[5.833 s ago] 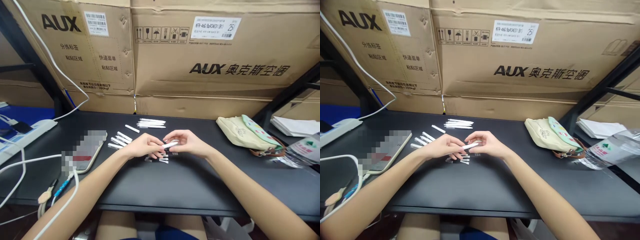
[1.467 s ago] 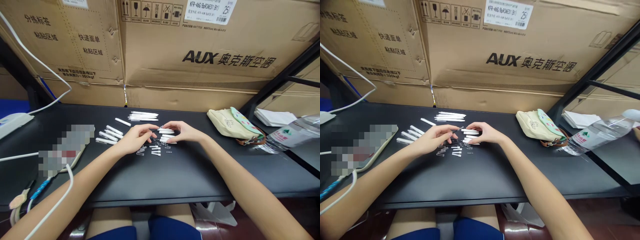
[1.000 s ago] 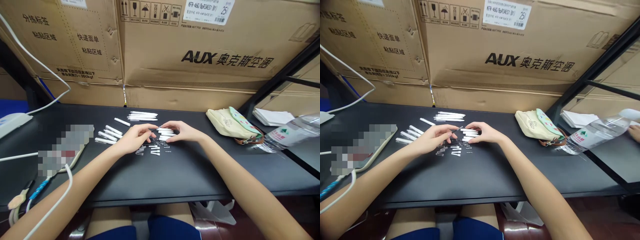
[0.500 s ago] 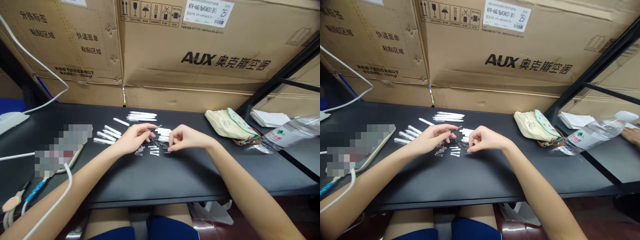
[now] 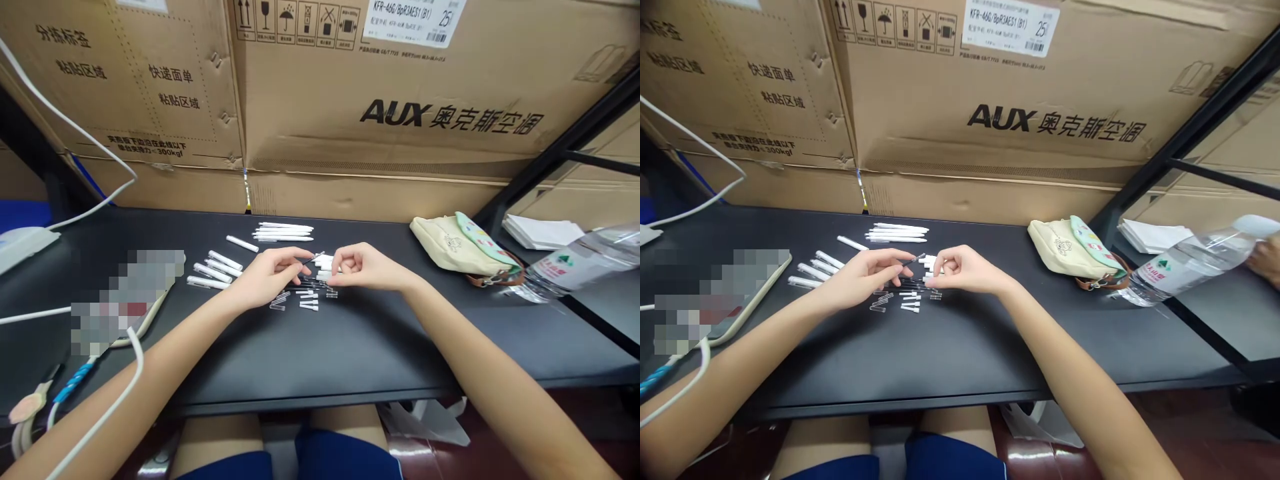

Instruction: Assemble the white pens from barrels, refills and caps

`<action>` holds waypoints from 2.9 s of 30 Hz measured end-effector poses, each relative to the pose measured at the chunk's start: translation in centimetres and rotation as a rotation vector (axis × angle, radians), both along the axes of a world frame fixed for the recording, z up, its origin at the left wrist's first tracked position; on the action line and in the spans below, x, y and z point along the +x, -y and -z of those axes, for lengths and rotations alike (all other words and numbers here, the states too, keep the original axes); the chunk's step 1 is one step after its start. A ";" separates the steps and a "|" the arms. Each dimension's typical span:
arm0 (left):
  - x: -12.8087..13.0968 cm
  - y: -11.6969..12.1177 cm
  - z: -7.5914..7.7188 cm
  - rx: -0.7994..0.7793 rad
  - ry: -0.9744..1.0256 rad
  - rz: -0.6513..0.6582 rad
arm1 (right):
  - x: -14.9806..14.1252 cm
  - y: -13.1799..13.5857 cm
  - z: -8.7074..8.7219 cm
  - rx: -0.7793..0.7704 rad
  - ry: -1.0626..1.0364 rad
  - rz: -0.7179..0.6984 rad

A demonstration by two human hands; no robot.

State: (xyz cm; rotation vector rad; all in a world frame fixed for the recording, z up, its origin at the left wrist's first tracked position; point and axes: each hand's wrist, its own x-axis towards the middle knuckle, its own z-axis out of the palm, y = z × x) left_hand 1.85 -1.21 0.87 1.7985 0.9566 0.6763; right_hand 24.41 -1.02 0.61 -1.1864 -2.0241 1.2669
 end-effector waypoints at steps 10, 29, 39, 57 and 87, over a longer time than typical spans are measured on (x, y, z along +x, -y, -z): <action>0.0 -0.1 0.9 0.038 0.011 0.064 | -1.6 0.3 0.9 -0.022 -0.285 0.171; 0.2 -0.2 0.2 0.024 0.100 -0.179 | -0.4 0.2 0.8 0.158 0.145 -0.031; 0.2 -0.2 0.3 0.029 0.068 -0.151 | -0.3 0.4 0.4 0.224 0.193 -0.020; 0.2 -0.1 -0.4 -0.072 0.173 -0.289 | -0.3 -0.4 0.3 0.217 -0.575 0.444; -0.1 -0.8 1.3 1.206 -0.194 -0.182 | -4.5 1.4 1.3 -0.510 -0.796 0.173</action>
